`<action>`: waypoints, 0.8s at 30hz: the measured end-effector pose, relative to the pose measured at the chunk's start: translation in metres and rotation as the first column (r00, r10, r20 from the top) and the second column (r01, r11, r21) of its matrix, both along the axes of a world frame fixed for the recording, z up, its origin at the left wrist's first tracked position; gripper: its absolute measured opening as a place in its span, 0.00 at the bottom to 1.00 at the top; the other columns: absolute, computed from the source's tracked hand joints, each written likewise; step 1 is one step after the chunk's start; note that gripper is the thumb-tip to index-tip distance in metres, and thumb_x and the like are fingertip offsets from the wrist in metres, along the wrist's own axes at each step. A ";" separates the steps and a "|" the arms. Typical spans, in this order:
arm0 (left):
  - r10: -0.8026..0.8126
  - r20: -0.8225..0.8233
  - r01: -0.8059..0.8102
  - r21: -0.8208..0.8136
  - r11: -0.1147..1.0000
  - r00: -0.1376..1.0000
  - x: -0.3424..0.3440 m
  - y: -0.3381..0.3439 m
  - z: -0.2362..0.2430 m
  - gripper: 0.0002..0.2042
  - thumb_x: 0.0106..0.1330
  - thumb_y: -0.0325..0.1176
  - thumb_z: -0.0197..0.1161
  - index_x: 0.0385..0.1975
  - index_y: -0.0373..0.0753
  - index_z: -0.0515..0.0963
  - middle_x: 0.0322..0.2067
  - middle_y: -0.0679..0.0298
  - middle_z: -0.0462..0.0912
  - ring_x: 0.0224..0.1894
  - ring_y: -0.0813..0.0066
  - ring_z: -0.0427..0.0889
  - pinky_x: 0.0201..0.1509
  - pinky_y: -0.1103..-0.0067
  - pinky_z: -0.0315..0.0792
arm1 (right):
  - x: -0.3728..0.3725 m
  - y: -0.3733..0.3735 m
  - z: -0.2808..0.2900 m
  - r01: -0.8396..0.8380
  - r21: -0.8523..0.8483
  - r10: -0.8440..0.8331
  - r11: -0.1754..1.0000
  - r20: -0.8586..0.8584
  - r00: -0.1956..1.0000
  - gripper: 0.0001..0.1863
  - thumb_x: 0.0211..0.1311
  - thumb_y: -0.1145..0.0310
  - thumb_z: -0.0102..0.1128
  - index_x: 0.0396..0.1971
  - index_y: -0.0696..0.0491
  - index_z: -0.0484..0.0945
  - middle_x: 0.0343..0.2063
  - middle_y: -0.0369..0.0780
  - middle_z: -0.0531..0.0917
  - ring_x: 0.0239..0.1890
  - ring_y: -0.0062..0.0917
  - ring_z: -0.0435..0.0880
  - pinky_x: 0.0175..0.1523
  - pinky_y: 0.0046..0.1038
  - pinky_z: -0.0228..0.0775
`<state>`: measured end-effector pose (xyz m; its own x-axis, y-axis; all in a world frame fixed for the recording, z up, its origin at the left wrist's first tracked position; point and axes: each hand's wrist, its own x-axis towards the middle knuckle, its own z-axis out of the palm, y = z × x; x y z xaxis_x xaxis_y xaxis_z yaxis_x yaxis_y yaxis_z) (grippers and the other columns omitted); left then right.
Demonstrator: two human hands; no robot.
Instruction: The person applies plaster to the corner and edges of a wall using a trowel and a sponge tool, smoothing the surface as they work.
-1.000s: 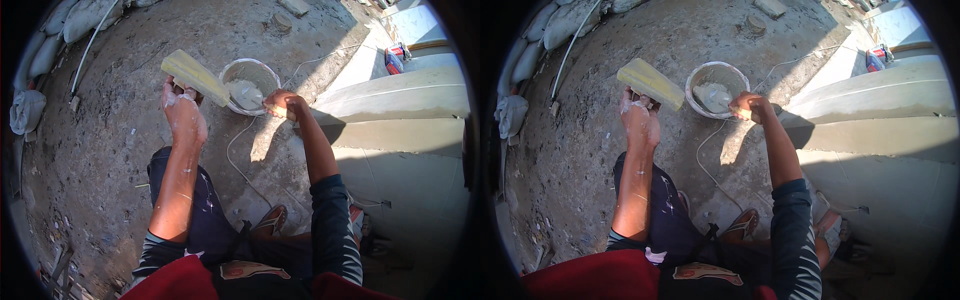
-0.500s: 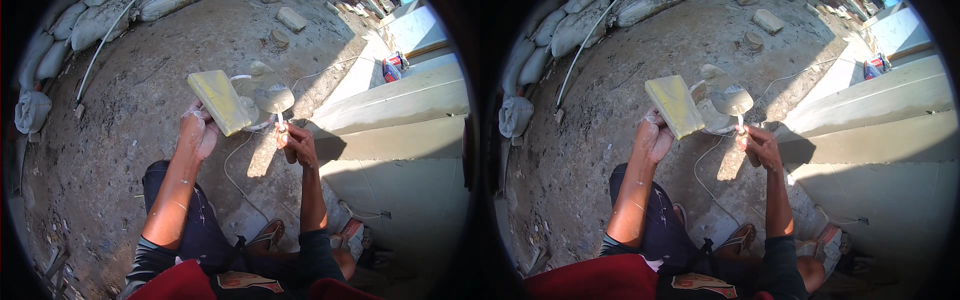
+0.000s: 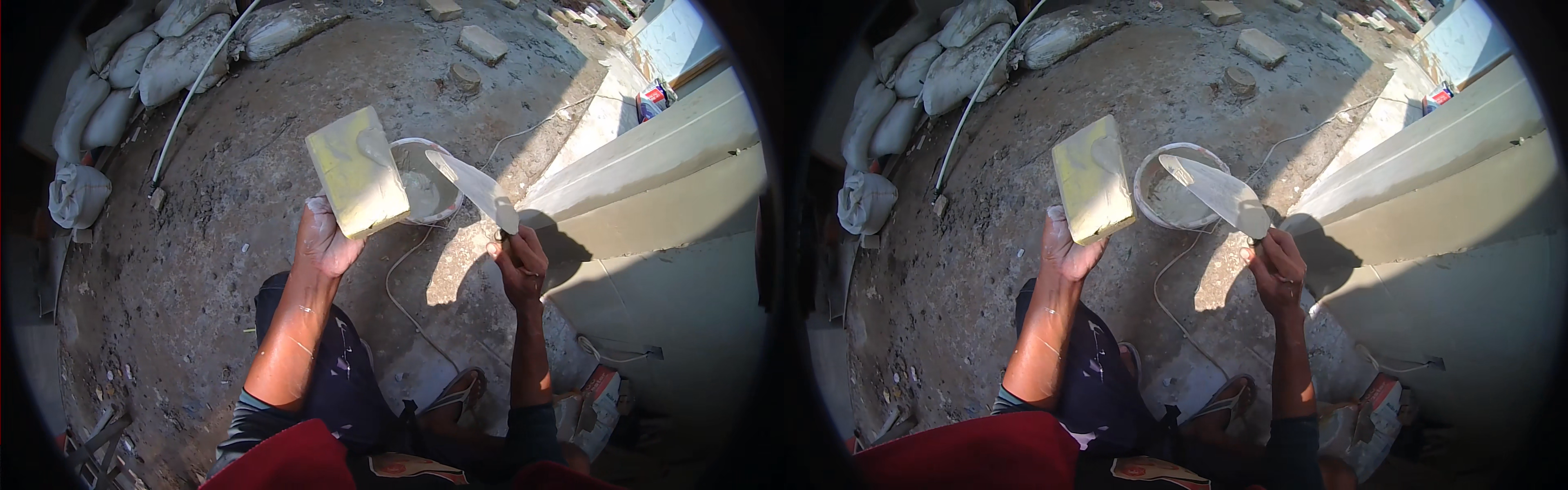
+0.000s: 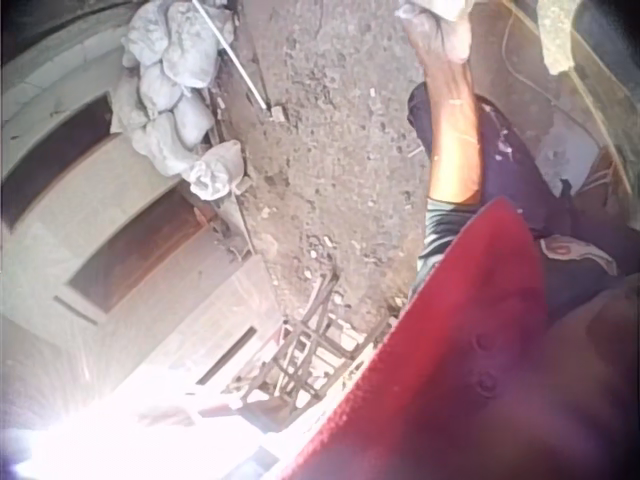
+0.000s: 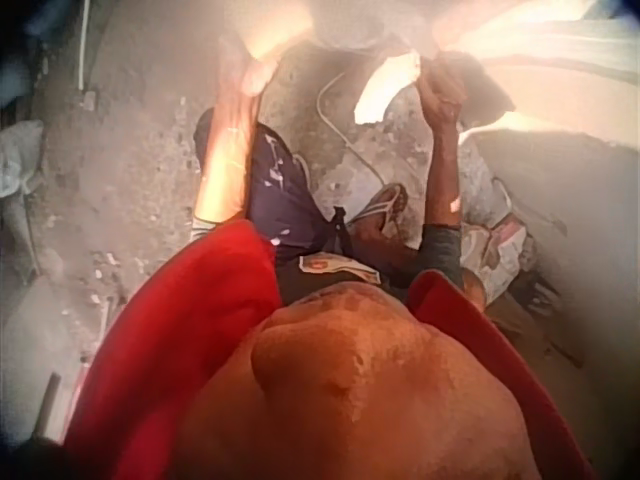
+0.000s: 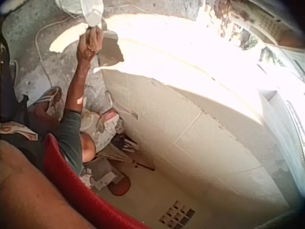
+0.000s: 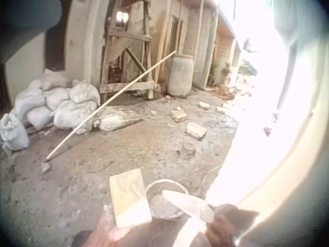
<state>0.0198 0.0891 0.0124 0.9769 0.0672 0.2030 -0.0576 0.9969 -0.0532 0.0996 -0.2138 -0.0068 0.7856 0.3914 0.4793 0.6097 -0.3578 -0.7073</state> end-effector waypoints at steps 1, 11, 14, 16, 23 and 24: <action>-0.006 0.000 0.006 0.009 1.000 1.000 -0.002 0.000 0.004 0.17 0.71 0.21 0.45 0.57 0.24 0.67 0.55 0.45 0.75 0.55 0.56 0.80 0.64 0.62 0.75 | -0.003 -0.006 0.010 0.039 -0.003 -0.039 0.999 -0.009 0.999 0.15 0.53 0.76 0.70 0.40 0.65 0.79 0.37 0.45 0.80 0.36 0.30 0.80 0.42 0.28 0.72; 0.373 -0.246 -0.260 0.392 0.882 0.894 -0.009 -0.018 0.017 0.23 0.62 0.11 0.49 0.59 0.28 0.66 0.56 0.48 0.73 0.59 0.57 0.75 0.68 0.58 0.69 | -0.072 -0.005 0.096 -0.055 0.687 0.626 0.724 -0.623 0.470 0.21 0.72 0.59 0.49 0.53 0.62 0.69 0.30 0.43 0.77 0.27 0.25 0.76 0.26 0.24 0.70; 0.434 -0.227 -0.289 0.477 0.830 0.872 -0.011 -0.019 0.016 0.24 0.60 0.10 0.51 0.58 0.28 0.67 0.56 0.50 0.73 0.59 0.56 0.74 0.68 0.57 0.68 | -0.075 0.007 0.083 -0.013 0.799 0.764 0.602 -0.570 0.302 0.25 0.75 0.51 0.39 0.54 0.59 0.66 0.31 0.43 0.73 0.23 0.25 0.73 0.23 0.25 0.71; 0.481 -0.226 -0.314 0.518 0.796 0.847 -0.012 -0.020 0.015 0.23 0.60 0.10 0.51 0.57 0.28 0.67 0.56 0.51 0.74 0.59 0.56 0.75 0.68 0.57 0.68 | -0.075 0.013 0.069 0.348 0.906 0.964 0.240 -0.181 -0.195 0.24 0.76 0.49 0.35 0.52 0.57 0.65 0.26 0.40 0.68 0.21 0.24 0.69 0.20 0.23 0.69; 0.540 -0.199 -0.342 0.587 0.733 0.818 -0.017 -0.029 0.016 0.19 0.63 0.15 0.57 0.55 0.34 0.71 0.54 0.58 0.76 0.57 0.62 0.76 0.63 0.65 0.71 | -0.080 0.052 0.012 0.586 0.805 0.878 -0.087 0.341 -0.337 0.27 0.77 0.48 0.29 0.51 0.58 0.63 0.25 0.39 0.68 0.20 0.22 0.69 0.18 0.23 0.71; 0.544 -0.195 -0.346 0.589 0.730 0.816 -0.018 -0.029 0.015 0.19 0.63 0.15 0.57 0.55 0.34 0.71 0.54 0.58 0.76 0.57 0.62 0.76 0.63 0.65 0.71 | -0.081 0.056 0.005 0.605 0.785 0.853 -0.130 0.400 -0.336 0.26 0.77 0.48 0.29 0.51 0.58 0.64 0.25 0.39 0.68 0.20 0.22 0.69 0.18 0.23 0.71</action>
<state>0.0016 0.0599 0.0278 0.8678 0.4969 0.0084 -0.4167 0.7184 0.5570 0.0188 -0.1574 -0.0018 0.3189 0.8614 0.3953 -0.9318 0.2088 0.2969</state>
